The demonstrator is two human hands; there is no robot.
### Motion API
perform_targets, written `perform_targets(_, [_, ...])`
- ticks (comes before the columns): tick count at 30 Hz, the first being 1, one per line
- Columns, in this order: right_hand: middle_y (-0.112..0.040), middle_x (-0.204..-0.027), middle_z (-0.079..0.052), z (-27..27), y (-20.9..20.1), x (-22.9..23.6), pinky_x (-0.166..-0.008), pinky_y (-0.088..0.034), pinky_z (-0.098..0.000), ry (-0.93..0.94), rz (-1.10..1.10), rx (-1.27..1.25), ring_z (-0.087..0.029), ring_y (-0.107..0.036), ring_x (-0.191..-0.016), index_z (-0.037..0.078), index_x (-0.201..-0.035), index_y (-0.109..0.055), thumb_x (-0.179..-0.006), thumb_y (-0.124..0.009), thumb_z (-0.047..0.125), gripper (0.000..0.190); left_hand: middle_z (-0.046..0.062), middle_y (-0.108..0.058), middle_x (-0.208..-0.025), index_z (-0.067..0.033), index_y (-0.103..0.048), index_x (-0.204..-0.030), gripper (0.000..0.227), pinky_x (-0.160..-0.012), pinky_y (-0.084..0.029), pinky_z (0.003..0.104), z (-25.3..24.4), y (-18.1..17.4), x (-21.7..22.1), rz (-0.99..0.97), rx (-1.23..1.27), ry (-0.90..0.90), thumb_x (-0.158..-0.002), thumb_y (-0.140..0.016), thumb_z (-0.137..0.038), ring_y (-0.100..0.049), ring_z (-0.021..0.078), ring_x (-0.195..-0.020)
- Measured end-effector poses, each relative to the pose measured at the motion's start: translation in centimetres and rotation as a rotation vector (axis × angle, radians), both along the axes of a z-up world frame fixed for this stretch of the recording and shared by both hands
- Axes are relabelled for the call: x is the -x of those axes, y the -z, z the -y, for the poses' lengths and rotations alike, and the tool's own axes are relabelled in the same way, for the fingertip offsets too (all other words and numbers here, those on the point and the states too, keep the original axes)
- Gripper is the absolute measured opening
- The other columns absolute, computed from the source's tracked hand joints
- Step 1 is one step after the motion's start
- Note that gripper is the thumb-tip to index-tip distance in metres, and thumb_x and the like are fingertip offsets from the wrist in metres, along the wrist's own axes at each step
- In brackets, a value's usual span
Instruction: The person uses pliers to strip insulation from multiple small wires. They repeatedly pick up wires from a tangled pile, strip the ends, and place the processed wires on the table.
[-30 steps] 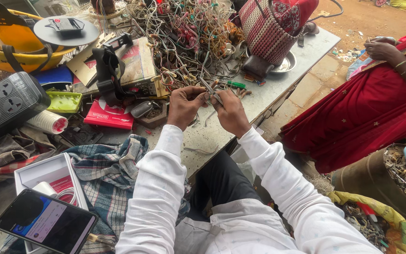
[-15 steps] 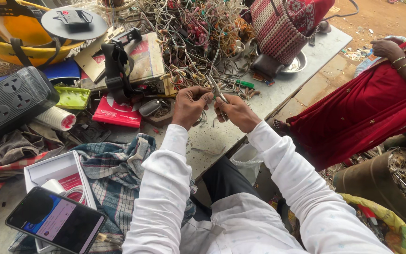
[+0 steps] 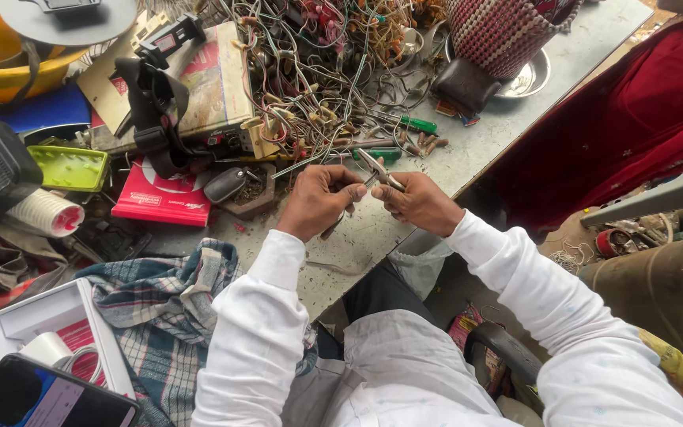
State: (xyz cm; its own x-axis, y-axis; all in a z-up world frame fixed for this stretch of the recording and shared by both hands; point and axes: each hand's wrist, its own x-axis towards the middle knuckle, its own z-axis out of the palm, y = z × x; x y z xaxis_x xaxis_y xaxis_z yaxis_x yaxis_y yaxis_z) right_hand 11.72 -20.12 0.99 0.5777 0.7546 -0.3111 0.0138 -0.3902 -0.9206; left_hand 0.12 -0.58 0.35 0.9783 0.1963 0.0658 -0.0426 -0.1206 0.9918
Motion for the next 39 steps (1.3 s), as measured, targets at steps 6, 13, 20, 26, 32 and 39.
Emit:
perform_targets(6, [-0.046, -0.06, 0.004, 1.3, -0.1, -0.8, -0.047, -0.036, -0.0282, -0.107, 0.037, 0.076, -0.008, -0.043, -0.053, 0.004, -0.08, -0.06, -0.095, -0.07, 0.041, 0.041, 0.002, -0.071, -0.072, 0.0002, -0.078, -0.095, 0.015, -0.053, -0.05, 0.024, 0.1, -0.3, 0.3, -0.051, -0.033, 0.034, -0.09, -0.075, -0.014, -0.066, 0.0071, -0.062])
perform_targets(13, [-0.053, -0.06, 0.0, 2.3, -1.2, -3.1, -0.049, -0.041, -0.0338, -0.173, 0.197, 0.212, -0.012, -0.049, -0.054, 0.001, -0.085, -0.063, -0.096, -0.07, 0.045, 0.046, 0.001, -0.069, -0.072, 0.001, -0.076, -0.094, 0.013, -0.055, -0.048, 0.022, -0.9, -0.1, 0.8, -0.061, -0.018, 0.057, -0.094, -0.073, -0.012, -0.06, 0.006, -0.062])
perform_targets(20, [-0.064, -0.076, -0.015, 4.4, -2.2, -5.1, -0.062, -0.047, -0.0449, -0.422, 0.867, 0.175, -0.032, -0.06, -0.069, 0.005, -0.097, -0.068, -0.094, -0.07, 0.037, 0.033, 0.0, -0.068, -0.075, 0.001, -0.074, -0.097, 0.014, -0.056, -0.049, 0.022, -1.9, 0.8, 0.6, 0.017, 0.07, -0.065, -0.097, -0.072, -0.013, -0.061, 0.0049, -0.065])
perform_targets(26, [-0.067, -0.08, -0.013, 4.4, -3.8, -6.8, -0.064, -0.048, -0.0444, -0.4, 0.817, 0.215, -0.029, -0.063, -0.071, 0.004, -0.099, -0.072, -0.091, -0.071, 0.031, 0.028, 0.0, -0.07, -0.076, -0.001, -0.075, -0.098, 0.014, -0.057, -0.05, 0.022, -1.7, 0.2, 0.7, 0.022, -0.003, -0.141, -0.096, -0.073, -0.015, -0.062, 0.0051, -0.065])
perform_targets(32, [-0.061, -0.068, -0.016, 4.2, -3.6, -5.2, -0.06, -0.042, -0.0449, -0.199, 0.654, 0.237, -0.033, -0.054, -0.063, 0.007, -0.102, -0.075, -0.09, -0.079, 0.027, 0.024, 0.0, -0.07, -0.075, -0.0014, -0.076, -0.097, 0.015, -0.058, -0.05, 0.022, -1.8, 0.0, 0.8, 0.045, -0.002, -0.184, -0.096, -0.073, -0.016, -0.061, 0.005, -0.064])
perform_targets(39, [-0.07, -0.078, -0.007, 3.1, 0.0, -4.4, -0.064, -0.047, -0.0382, -0.24, 1.125, -0.064, -0.023, -0.062, -0.07, 0.01, -0.099, -0.077, -0.086, -0.085, 0.02, 0.018, 0.0, -0.07, -0.076, -0.0009, -0.075, -0.098, 0.016, -0.058, -0.049, 0.021, -1.8, -0.1, 0.8, 0.022, 0.042, -0.198, -0.095, -0.073, -0.017, -0.061, 0.0049, -0.064])
